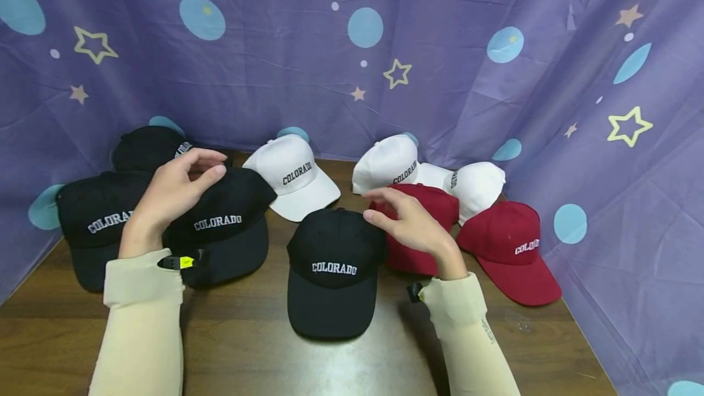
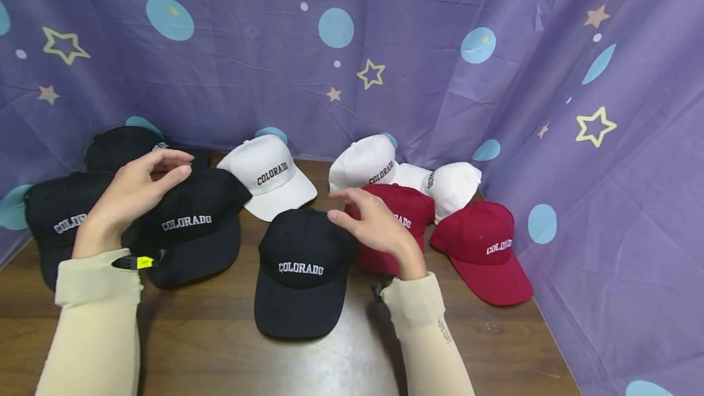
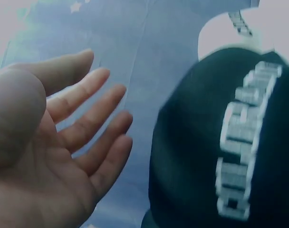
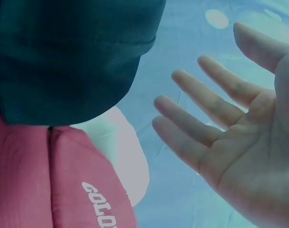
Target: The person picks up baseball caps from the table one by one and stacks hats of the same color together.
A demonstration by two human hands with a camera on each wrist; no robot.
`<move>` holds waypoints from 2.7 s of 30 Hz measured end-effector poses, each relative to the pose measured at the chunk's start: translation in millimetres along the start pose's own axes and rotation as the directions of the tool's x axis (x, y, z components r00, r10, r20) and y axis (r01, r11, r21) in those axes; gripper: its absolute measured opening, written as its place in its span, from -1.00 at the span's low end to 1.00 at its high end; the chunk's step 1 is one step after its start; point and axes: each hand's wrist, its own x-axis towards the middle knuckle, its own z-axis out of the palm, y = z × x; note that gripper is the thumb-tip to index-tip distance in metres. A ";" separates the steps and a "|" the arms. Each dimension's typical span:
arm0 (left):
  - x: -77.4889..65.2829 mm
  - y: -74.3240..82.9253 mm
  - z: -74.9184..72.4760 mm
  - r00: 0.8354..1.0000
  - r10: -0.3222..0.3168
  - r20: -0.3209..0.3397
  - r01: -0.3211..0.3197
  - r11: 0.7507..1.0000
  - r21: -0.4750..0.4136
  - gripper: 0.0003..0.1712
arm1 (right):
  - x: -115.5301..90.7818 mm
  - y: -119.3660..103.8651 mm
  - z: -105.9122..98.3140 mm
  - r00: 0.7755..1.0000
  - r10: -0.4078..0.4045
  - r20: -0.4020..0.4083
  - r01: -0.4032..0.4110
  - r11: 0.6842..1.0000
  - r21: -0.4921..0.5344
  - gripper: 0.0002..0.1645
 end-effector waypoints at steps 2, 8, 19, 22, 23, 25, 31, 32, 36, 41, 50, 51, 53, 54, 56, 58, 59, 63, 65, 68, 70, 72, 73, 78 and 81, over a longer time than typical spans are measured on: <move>-1.3 -8.2 -4.5 0.999 -0.006 -0.033 0.007 1.000 0.017 -0.47 | -0.7 -4.3 0.3 1.000 -0.017 -0.009 0.017 1.000 -0.015 -0.42; -3.8 -28.7 -14.5 0.996 -0.083 -0.017 0.083 0.996 0.022 -0.32 | -1.3 -17.4 2.3 0.997 -0.079 -0.021 0.079 0.997 -0.028 -0.41; -2.2 -57.6 -17.5 0.943 -0.262 0.205 0.265 0.964 0.015 0.00 | -0.4 -26.0 11.8 0.991 -0.128 0.035 0.129 0.991 -0.036 -0.39; -1.2 -59.3 -17.9 0.919 -0.296 0.262 0.302 0.953 0.019 0.06 | 0.3 -26.6 14.2 0.990 -0.136 0.047 0.138 0.989 -0.043 -0.37; -1.0 -59.3 -18.0 0.914 -0.301 0.271 0.307 0.951 0.019 0.06 | 0.5 -27.1 15.0 0.989 -0.137 0.053 0.140 0.989 -0.046 -0.37; -0.8 -59.1 -18.4 0.912 -0.303 0.276 0.311 0.950 0.019 0.06 | 1.1 -27.8 16.5 0.988 -0.142 0.064 0.145 0.988 -0.047 -0.35; -2.4 -56.1 -21.9 0.918 -0.275 0.286 0.276 0.960 0.036 0.04 | 3.5 -27.2 20.6 0.984 -0.159 0.086 0.164 0.985 -0.061 -0.33; -2.7 -55.2 -22.7 0.920 -0.267 0.288 0.266 0.963 0.043 0.03 | 3.7 -26.6 20.9 0.984 -0.157 0.086 0.163 0.984 -0.066 -0.32; -3.0 -51.1 -24.7 0.926 -0.250 0.284 0.237 0.968 0.081 0.03 | 3.4 -25.0 20.9 0.986 -0.145 0.087 0.152 0.985 -0.082 -0.31; -4.0 -46.8 -26.2 0.920 -0.254 0.299 0.237 0.967 0.094 0.04 | 3.1 -25.1 20.1 0.985 -0.147 0.087 0.154 0.984 -0.084 -0.31; -9.0 -45.5 -27.4 0.893 -0.269 0.361 0.245 0.963 0.111 -0.02 | 3.2 -23.6 20.2 0.986 -0.140 0.085 0.148 0.986 -0.083 -0.32; -9.5 -46.0 -27.1 0.895 -0.267 0.357 0.244 0.964 0.111 -0.05 | 3.2 -23.4 20.3 0.986 -0.140 0.086 0.147 0.986 -0.082 -0.32; -10.1 -46.3 -26.5 0.904 -0.259 0.340 0.232 0.965 0.119 -0.11 | 3.2 -23.3 20.5 0.986 -0.139 0.088 0.147 0.986 -0.082 -0.32; -10.1 -46.2 -26.5 0.908 -0.254 0.333 0.227 0.967 0.118 -0.14 | 3.2 -23.4 20.5 0.986 -0.139 0.089 0.147 0.986 -0.083 -0.33; -9.9 -45.5 -26.9 0.916 -0.239 0.322 0.214 0.970 0.112 -0.19 | 3.2 -23.4 20.5 0.986 -0.139 0.089 0.147 0.986 -0.082 -0.33; -9.6 -43.3 -27.8 0.922 -0.224 0.315 0.203 0.974 0.099 -0.24 | 3.2 -23.6 20.3 0.986 -0.140 0.089 0.147 0.986 -0.080 -0.33; -9.4 -41.8 -28.5 0.925 -0.214 0.313 0.197 0.977 0.085 -0.26 | 3.3 -23.6 20.2 0.986 -0.142 0.088 0.149 0.986 -0.081 -0.34; -9.1 -30.7 -30.2 0.944 -0.169 0.283 0.164 0.986 0.043 -0.33 | 3.0 -23.0 19.0 0.986 -0.149 0.081 0.155 0.985 -0.078 -0.34; -9.9 -21.5 -31.0 0.954 -0.143 0.262 0.141 0.990 0.025 -0.37 | 2.7 -22.9 18.0 0.986 -0.150 0.078 0.155 0.985 -0.072 -0.34; -12.8 -4.1 -32.5 0.966 -0.109 0.233 0.112 0.994 0.002 -0.43 | 1.6 -23.7 15.9 0.988 -0.140 0.072 0.145 0.987 -0.071 -0.34; -15.6 7.3 -33.6 0.974 -0.084 0.210 0.089 0.996 -0.013 -0.48 | 1.1 -23.8 14.8 0.988 -0.136 0.069 0.141 0.987 -0.075 -0.34; -18.5 16.7 -34.5 0.981 -0.055 0.185 0.061 0.998 -0.026 -0.53 | 0.5 -23.8 13.8 0.989 -0.136 0.065 0.141 0.987 -0.083 -0.34; -20.0 20.6 -34.8 0.985 -0.039 0.170 0.045 0.998 -0.032 -0.57 | 0.4 -23.8 13.5 0.989 -0.137 0.064 0.142 0.986 -0.085 -0.34; -25.5 37.0 -34.8 0.992 0.029 0.124 -0.023 0.999 -0.049 -0.66 | -0.3 -24.8 11.7 0.988 -0.145 0.049 0.149 0.985 -0.086 -0.34; -29.7 47.9 -35.8 0.992 0.063 0.108 -0.056 0.996 -0.066 -0.69 | -1.0 -27.5 10.0 0.987 -0.157 0.021 0.158 0.984 -0.077 -0.35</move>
